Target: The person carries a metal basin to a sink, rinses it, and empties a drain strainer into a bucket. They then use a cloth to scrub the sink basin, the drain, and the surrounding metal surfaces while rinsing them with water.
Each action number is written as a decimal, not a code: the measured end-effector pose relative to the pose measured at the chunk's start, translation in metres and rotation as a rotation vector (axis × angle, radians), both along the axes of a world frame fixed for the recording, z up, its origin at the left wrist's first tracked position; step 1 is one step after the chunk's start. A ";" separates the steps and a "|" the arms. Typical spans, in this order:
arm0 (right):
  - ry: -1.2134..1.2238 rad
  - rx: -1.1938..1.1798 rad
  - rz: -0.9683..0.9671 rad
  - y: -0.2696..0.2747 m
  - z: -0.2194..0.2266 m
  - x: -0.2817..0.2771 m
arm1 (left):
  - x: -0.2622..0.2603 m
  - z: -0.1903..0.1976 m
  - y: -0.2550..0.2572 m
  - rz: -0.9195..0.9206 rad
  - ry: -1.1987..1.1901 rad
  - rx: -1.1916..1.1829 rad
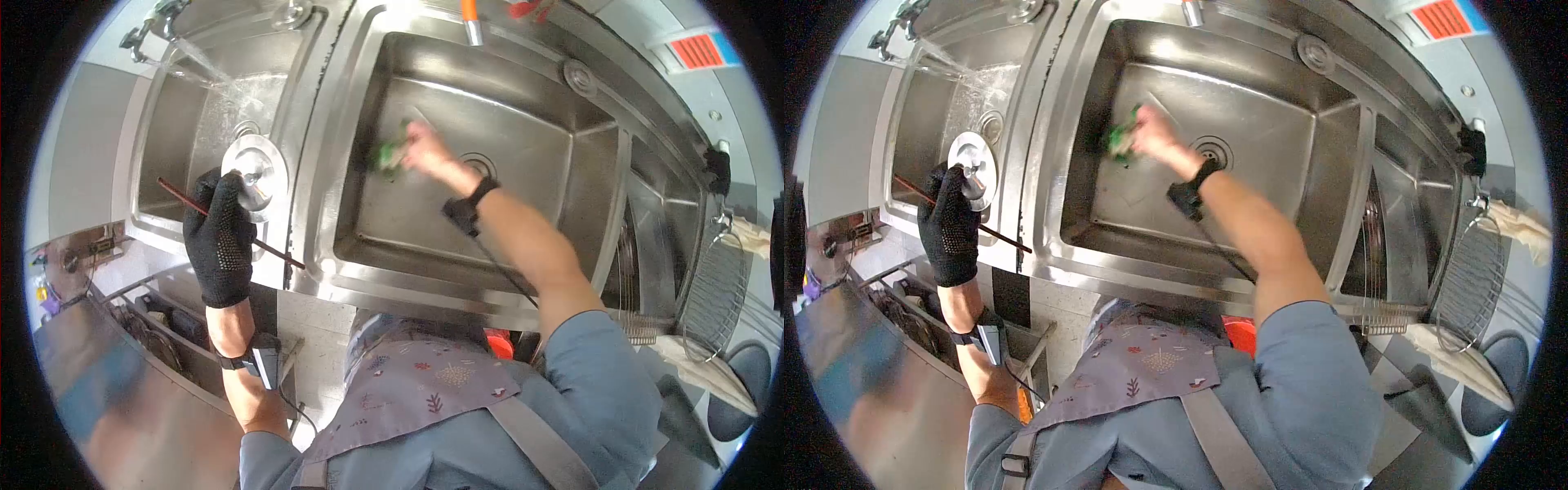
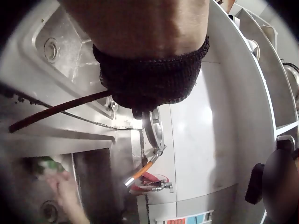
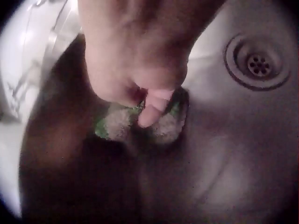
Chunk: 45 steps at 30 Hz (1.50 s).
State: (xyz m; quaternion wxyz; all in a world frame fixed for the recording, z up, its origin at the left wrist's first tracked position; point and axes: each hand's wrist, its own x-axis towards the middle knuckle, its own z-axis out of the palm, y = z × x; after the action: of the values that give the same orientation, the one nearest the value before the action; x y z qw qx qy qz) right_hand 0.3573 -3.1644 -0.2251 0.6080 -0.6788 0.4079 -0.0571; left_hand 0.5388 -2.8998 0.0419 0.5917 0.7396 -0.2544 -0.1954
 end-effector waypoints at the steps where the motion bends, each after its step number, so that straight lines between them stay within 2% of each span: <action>1: -0.043 -0.053 -0.086 -0.026 0.009 -0.005 | -0.002 0.002 -0.002 0.051 0.099 -0.035; 2: -0.035 -0.214 -0.139 -0.053 0.007 -0.011 | -0.001 0.003 -0.002 0.090 0.145 -0.020; 4: 0.091 -0.548 -0.190 -0.103 -0.006 -0.018 | 0.006 -0.007 0.003 0.055 -0.086 -0.005; 5: 0.143 -0.651 -0.185 -0.112 -0.014 -0.009 | 0.009 -0.012 0.005 0.047 -0.202 0.001; 6: 0.177 -0.737 -0.158 -0.101 -0.019 0.009 | 0.009 -0.006 0.004 0.037 -0.116 0.017; 7: 0.210 -0.822 -0.130 -0.083 -0.025 0.021 | 0.010 -0.013 0.008 0.039 -0.172 0.038; 8: 0.181 -0.811 0.025 -0.057 -0.015 0.032 | 0.012 -0.019 0.012 0.043 -0.227 0.059; 9: 0.229 -1.012 0.188 -0.035 -0.033 0.041 | 0.014 -0.025 0.016 0.048 -0.283 0.080; 10: 0.252 -0.980 0.267 -0.012 -0.023 0.048 | 0.012 -0.019 0.013 0.074 -0.077 0.058; 12: 0.240 -0.909 0.378 0.034 -0.003 0.033 | 0.004 -0.004 0.011 0.099 0.176 0.024; 14: 0.191 -0.879 0.411 0.066 0.005 0.019 | 0.001 -0.005 0.013 0.113 0.131 0.020; 16: 0.162 -0.696 0.515 0.093 0.008 0.010 | -0.001 -0.003 0.012 0.088 0.086 -0.007; 17: 0.159 -0.694 0.514 0.105 0.009 0.005 | -0.002 -0.001 0.011 0.076 0.064 -0.021; 19: 0.224 -0.626 0.806 0.128 0.003 -0.001 | -0.002 -0.002 0.014 0.080 0.120 -0.052; 20: 0.215 -0.624 0.804 0.137 -0.002 -0.008 | -0.005 -0.001 0.015 0.083 0.128 -0.056; 22: 0.007 -0.752 0.996 0.160 -0.042 -0.025 | -0.010 0.003 0.016 0.073 0.065 -0.069; 23: -0.009 -0.748 1.002 0.160 -0.066 -0.028 | -0.012 0.006 0.017 0.080 0.062 -0.065; 24: 0.084 -0.640 1.159 0.154 -0.090 -0.025 | -0.014 0.008 0.017 0.092 0.074 -0.064; 26: 0.427 -0.169 1.173 0.143 0.004 -0.004 | -0.015 0.014 0.020 0.123 0.111 -0.067; 27: 0.411 -0.173 1.181 0.148 0.007 -0.012 | -0.014 0.016 0.021 0.143 0.122 -0.075; 29: 0.337 -0.097 0.937 0.139 0.008 -0.027 | -0.011 0.019 0.022 0.184 0.144 -0.094; 30: 0.323 0.185 0.899 0.135 0.024 -0.025 | -0.008 0.018 0.025 0.179 0.135 -0.101; 31: 0.319 0.181 0.908 0.130 0.042 -0.024 | -0.002 0.013 0.030 0.166 0.118 -0.108; 33: 0.171 0.574 0.879 0.132 0.071 -0.031 | 0.010 0.002 0.039 0.139 0.084 -0.124; 35: 0.124 0.590 0.864 0.128 0.092 -0.038 | 0.020 -0.001 0.039 0.150 0.152 -0.162; 37: -0.116 0.837 0.698 0.117 0.124 -0.039 | 0.023 0.006 0.034 0.176 0.186 -0.202; 38: -0.272 0.802 0.575 0.114 0.133 -0.033 | 0.028 0.007 0.034 0.155 0.146 -0.196; 39: -0.398 0.601 0.556 0.108 0.149 -0.019 | 0.034 0.006 0.038 0.132 0.110 -0.191; 41: -0.387 0.277 0.387 0.103 0.173 0.016 | 0.047 0.006 0.046 0.094 0.046 -0.197; 43: -0.355 -0.465 0.381 0.124 0.172 0.041 | 0.059 0.004 0.054 0.097 0.097 -0.243; 44: -0.250 -0.872 0.387 0.145 0.153 0.043 | 0.065 0.003 0.058 0.110 0.159 -0.287; 45: -0.173 -0.969 0.524 0.171 0.174 0.042 | 0.071 0.001 0.062 0.125 0.219 -0.331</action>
State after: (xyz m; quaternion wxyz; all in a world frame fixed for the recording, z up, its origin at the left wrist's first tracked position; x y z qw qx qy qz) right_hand 0.3992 -2.9929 -0.0513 0.2517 -0.9522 0.1011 -0.1404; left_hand 0.6100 -2.8382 0.0434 0.7403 0.6208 -0.1709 -0.1933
